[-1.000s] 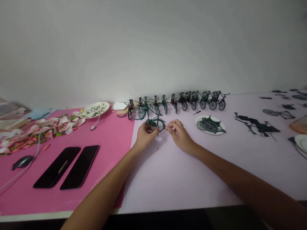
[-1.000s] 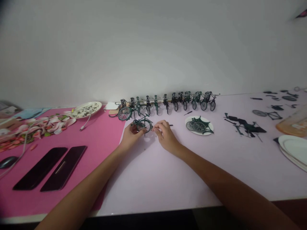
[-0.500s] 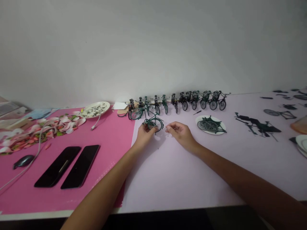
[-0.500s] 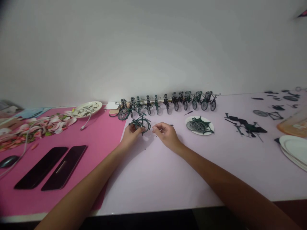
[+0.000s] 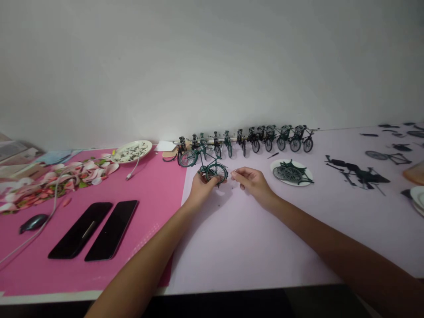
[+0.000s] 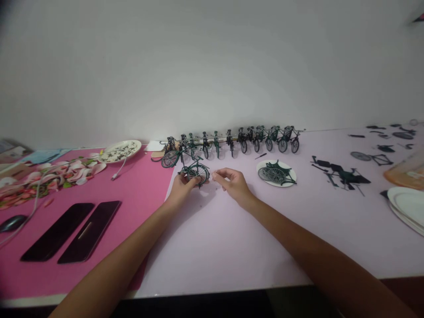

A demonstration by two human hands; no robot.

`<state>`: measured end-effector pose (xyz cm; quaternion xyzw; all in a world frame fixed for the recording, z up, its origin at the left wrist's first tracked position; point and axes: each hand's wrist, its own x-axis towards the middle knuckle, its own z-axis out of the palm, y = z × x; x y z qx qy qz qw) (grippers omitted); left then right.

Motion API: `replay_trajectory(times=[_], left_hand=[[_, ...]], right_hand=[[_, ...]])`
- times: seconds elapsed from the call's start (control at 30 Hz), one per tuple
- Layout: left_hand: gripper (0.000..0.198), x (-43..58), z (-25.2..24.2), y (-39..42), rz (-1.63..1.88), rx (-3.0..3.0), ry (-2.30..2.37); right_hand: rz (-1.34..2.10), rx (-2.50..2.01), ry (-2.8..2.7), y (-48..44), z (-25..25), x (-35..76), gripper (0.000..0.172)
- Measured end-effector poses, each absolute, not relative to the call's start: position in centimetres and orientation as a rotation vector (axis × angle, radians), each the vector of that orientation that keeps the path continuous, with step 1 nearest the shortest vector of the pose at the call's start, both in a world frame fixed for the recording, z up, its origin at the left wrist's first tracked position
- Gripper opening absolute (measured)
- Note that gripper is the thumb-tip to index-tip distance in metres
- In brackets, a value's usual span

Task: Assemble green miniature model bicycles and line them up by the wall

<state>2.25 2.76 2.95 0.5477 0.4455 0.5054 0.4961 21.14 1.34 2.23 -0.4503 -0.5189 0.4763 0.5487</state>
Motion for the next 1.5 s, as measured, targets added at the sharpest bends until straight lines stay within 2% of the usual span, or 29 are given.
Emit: replay_trajectory(times=[0.43,0.77,1.0,1.5], left_hand=[[0.025,2.6,3.3,2.1,1.179,1.273,1.038],[0.020,2.6,3.4,2.0,1.150,1.301,1.034],[0.024,2.6,3.5,2.0,1.153,1.269,1.029],[0.021,2.5,3.3,2.2,1.135,1.312,1.030]], right_hand=[[1.155,-1.081,-1.234,1.4,1.9,21.1,0.049],[1.160,-1.055,-1.242,1.8,1.4,21.2,0.046],[1.154,-1.042,-1.248,1.9,1.2,21.2,0.042],[1.191,-1.023,-1.240,1.8,1.4,21.2,0.045]])
